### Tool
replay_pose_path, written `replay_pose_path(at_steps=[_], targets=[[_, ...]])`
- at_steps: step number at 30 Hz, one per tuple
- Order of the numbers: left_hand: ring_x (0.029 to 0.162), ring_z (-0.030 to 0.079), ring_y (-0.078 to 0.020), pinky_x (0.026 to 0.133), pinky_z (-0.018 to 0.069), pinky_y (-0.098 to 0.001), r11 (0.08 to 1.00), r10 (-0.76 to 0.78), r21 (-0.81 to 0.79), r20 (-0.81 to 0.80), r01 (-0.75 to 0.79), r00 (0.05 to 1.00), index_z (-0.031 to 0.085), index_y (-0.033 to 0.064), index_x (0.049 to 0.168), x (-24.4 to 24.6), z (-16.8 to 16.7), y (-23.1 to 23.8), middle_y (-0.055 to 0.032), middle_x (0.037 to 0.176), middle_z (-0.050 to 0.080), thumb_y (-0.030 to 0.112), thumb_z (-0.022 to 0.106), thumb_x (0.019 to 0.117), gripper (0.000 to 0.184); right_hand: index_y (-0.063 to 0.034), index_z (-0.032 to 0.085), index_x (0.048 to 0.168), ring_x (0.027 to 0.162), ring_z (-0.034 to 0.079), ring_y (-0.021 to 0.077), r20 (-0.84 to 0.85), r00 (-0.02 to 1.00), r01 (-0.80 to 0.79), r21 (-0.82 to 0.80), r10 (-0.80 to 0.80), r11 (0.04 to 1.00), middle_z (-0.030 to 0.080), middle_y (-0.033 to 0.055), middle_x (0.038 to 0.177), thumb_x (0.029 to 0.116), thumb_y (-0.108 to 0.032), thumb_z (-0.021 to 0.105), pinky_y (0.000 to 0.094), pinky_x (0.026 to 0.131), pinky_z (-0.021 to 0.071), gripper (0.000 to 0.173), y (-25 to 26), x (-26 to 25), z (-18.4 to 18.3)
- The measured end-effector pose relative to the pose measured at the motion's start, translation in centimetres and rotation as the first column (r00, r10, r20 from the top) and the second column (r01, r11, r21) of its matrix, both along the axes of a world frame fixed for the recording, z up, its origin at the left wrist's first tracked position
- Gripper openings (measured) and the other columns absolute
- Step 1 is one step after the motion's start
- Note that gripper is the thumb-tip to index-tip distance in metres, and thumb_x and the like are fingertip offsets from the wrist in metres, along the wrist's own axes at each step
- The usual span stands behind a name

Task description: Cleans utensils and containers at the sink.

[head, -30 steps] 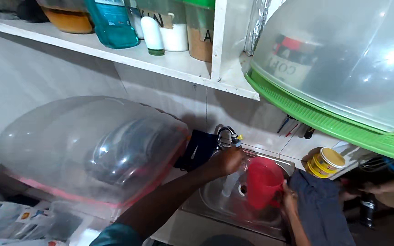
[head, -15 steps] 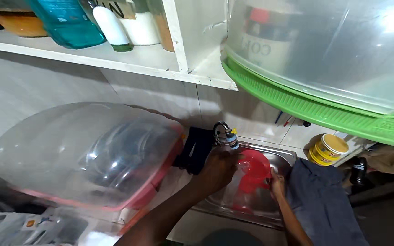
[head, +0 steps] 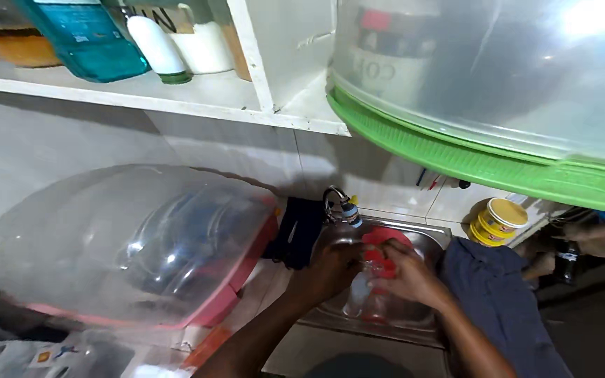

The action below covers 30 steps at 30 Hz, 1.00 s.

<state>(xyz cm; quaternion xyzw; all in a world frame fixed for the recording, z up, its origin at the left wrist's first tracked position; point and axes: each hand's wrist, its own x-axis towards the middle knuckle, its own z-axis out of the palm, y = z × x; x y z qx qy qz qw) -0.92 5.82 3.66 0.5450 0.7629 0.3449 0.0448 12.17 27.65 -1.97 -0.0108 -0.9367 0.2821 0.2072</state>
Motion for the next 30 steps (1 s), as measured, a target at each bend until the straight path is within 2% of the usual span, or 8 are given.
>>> replay_pose_path(at_steps=[2,4,11,15,18,20,26,30], targets=[[0.083,0.070,-0.0018,0.082,0.0605,-0.0263,1.000,0.016,0.009,-0.008,-0.016,1.000,0.067,0.0285,0.133,-0.2,-0.3,-0.3,0.0109,0.098,0.075,0.024,0.074,0.0927,0.041,-0.0219,0.073,0.093,0.083,0.064,0.0011,-0.033,0.990,-0.136,-0.021,0.135,0.991,0.068,-0.0116,0.089,0.0891,-0.036,0.076,0.0261,0.076,0.0584,0.015,0.0,-1.2,-0.8],[0.083,0.071,-0.0013,0.081,0.0615,-0.0259,0.999,0.031,0.024,0.032,-0.032,0.999,0.067,0.0295,0.133,-0.4,-0.2,-1.0,0.0120,0.099,0.076,0.024,0.075,0.0921,0.042,-0.0208,0.074,0.087,0.079,0.064,0.0004,-0.041,0.979,-0.203,-0.041,0.202,0.978,0.067,-0.0118,0.083,0.0954,-0.029,0.070,0.0247,0.073,0.0574,0.012,-0.1,-1.3,0.0],[0.083,0.070,-0.0023,0.080,0.0605,-0.0257,1.000,0.031,-0.007,0.088,-0.031,0.996,0.062,0.0281,0.139,0.6,0.7,-2.5,0.0107,0.099,0.075,0.025,0.072,0.0947,0.045,-0.0203,0.074,0.091,0.074,0.062,0.0021,-0.126,0.978,-0.184,-0.168,0.164,0.968,0.066,-0.0110,0.082,0.0901,-0.028,0.077,0.0248,0.067,0.0563,0.008,-0.9,0.2,0.3],[0.085,0.071,-0.0026,0.083,0.0597,-0.0262,1.000,0.007,0.017,0.036,-0.008,0.999,0.064,0.0267,0.137,1.2,0.6,-1.8,0.0097,0.099,0.076,0.025,0.073,0.0932,0.045,-0.0249,0.068,0.124,0.088,0.065,0.0027,0.095,0.989,-0.105,-0.091,0.113,0.990,0.070,-0.0107,0.101,0.0693,-0.054,0.090,0.0299,0.082,0.0586,0.066,-2.6,0.1,0.0],[0.085,0.072,-0.0040,0.082,0.0609,-0.0269,0.991,-0.062,0.127,0.092,0.050,0.994,0.065,0.0218,0.135,1.1,0.9,-1.0,0.0068,0.099,0.076,0.019,0.072,0.0934,0.043,-0.0201,0.074,0.094,0.077,0.066,0.0027,0.078,0.983,-0.159,-0.099,0.167,0.982,0.070,-0.0089,0.084,0.0867,-0.043,0.080,0.0303,0.073,0.0585,0.025,-3.3,-2.0,-1.1],[0.087,0.072,-0.0036,0.083,0.0617,-0.0262,0.976,-0.009,0.217,0.143,-0.022,0.990,0.067,0.0179,0.131,0.5,0.5,-1.4,0.0078,0.099,0.076,0.022,0.074,0.0923,0.040,-0.0188,0.070,0.079,0.069,0.061,0.0037,0.068,0.983,-0.165,-0.059,0.169,0.985,0.064,-0.0082,0.073,0.0954,-0.038,0.070,0.0310,0.067,0.0548,0.025,-3.0,-2.9,-1.3],[0.116,0.065,-0.0137,0.099,0.0570,-0.0369,0.996,0.058,0.036,0.488,-0.086,0.871,0.056,0.0161,0.143,-2.1,-14.9,-3.5,0.0009,0.128,0.068,0.037,0.091,0.0739,0.080,-0.0196,0.068,0.079,0.068,0.061,0.0053,0.139,0.985,-0.113,0.069,0.103,0.991,0.063,-0.0078,0.071,0.0983,-0.040,0.063,0.0341,0.070,0.0543,0.029,-3.8,-3.7,-0.6],[0.121,0.063,-0.0126,0.105,0.0559,-0.0356,0.933,0.017,0.265,0.641,-0.242,0.767,0.053,0.0135,0.144,1.2,-21.1,0.5,0.0002,0.130,0.067,0.028,0.100,0.0601,0.097,-0.0216,0.069,0.079,0.066,0.061,0.0027,0.125,0.990,-0.064,0.032,0.060,0.997,0.063,-0.0100,0.070,0.0971,-0.038,0.063,0.0332,0.066,0.0546,0.025,-5.6,-4.7,-1.0]])
